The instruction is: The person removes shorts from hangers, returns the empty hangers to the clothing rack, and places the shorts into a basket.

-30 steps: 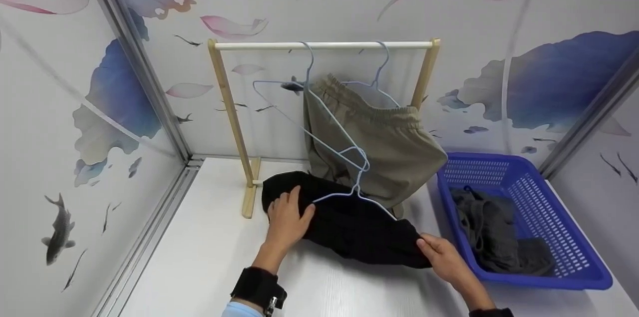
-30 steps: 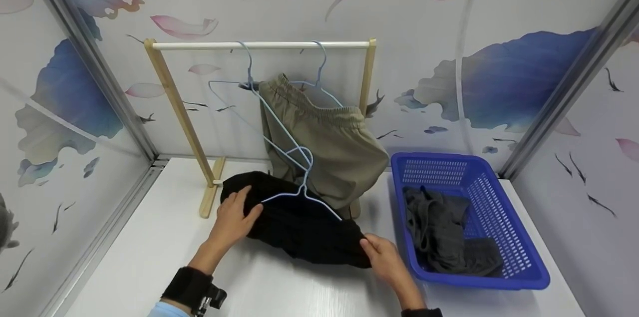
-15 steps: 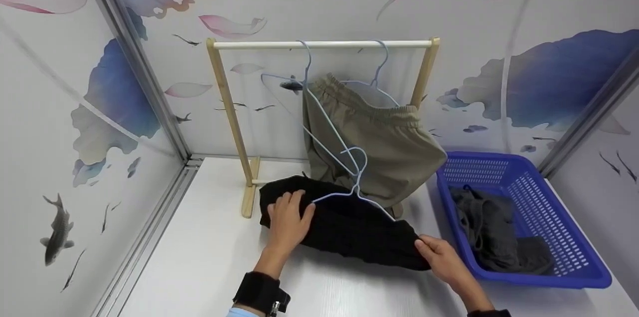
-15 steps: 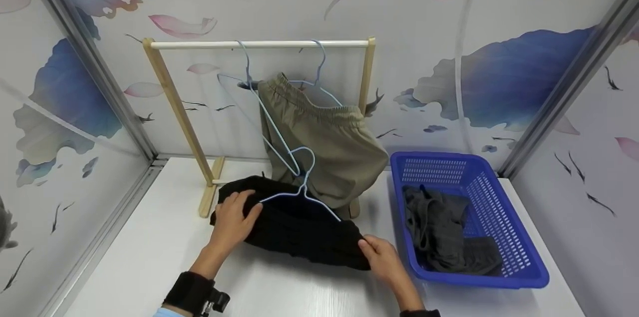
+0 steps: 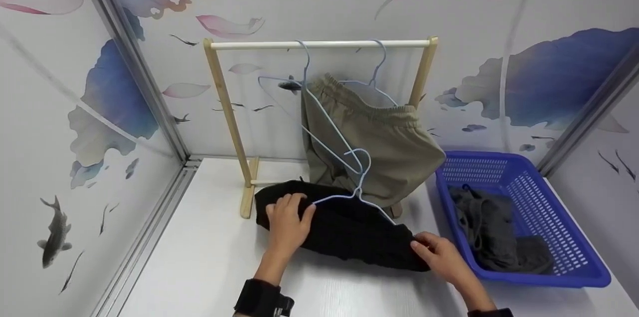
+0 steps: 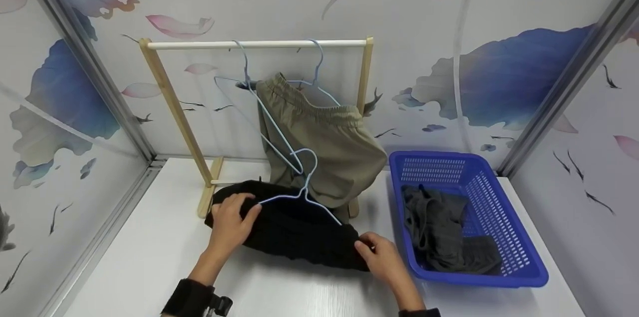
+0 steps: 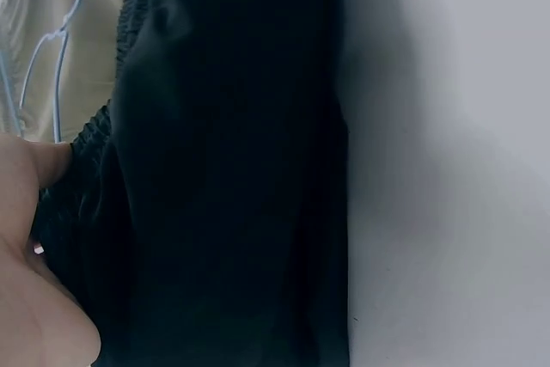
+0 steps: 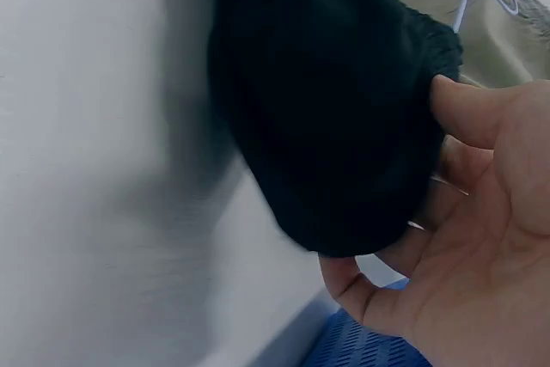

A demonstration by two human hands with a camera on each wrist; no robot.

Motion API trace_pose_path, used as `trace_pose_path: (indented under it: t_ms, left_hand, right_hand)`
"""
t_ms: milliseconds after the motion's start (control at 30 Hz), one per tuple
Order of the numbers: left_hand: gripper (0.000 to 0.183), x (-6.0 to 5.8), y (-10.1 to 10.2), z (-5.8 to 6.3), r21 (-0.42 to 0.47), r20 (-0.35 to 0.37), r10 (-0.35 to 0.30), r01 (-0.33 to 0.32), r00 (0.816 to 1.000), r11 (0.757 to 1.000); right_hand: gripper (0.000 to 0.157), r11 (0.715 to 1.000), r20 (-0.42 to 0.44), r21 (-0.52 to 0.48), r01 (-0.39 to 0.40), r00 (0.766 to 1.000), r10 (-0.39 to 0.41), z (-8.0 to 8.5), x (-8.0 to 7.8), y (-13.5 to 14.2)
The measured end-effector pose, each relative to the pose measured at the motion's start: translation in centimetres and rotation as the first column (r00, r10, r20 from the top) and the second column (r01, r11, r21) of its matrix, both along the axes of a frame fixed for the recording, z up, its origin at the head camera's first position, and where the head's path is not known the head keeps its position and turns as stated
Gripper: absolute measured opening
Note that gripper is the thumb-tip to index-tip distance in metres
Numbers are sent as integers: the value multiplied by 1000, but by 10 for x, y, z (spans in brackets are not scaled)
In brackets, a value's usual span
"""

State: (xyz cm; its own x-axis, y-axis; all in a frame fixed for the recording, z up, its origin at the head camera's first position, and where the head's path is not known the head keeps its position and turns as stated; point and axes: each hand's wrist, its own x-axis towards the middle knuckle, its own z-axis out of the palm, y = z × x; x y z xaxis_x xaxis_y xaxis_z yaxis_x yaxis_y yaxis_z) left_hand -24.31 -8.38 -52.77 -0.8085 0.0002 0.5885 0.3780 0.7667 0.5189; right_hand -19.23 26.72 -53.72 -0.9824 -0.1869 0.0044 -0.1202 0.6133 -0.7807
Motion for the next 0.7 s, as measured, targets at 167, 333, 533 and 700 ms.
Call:
trace_pose_path:
  t_ms: [167,333,533,700]
  left_hand:
    - [23,3,5,2,19,17,-4,4,1000,1000]
    - [22,3,10,2,47,1,3,-3,1000,999]
    - [22,5,14,1,81,1,-1,1,1000,997]
    - [21,6,14,0,107,17,1,-2,1000,994]
  right_hand:
    - [24,997,-74,61,46,996,-42,9,0,-9]
    - [24,991,-138,42,124,984,-117,12,-5,-24]
    - [25,980,-196,-7,198,961,-196,6,-12,-39]
    - [12,971,-256,18,240,940,-227,4,-16,-47]
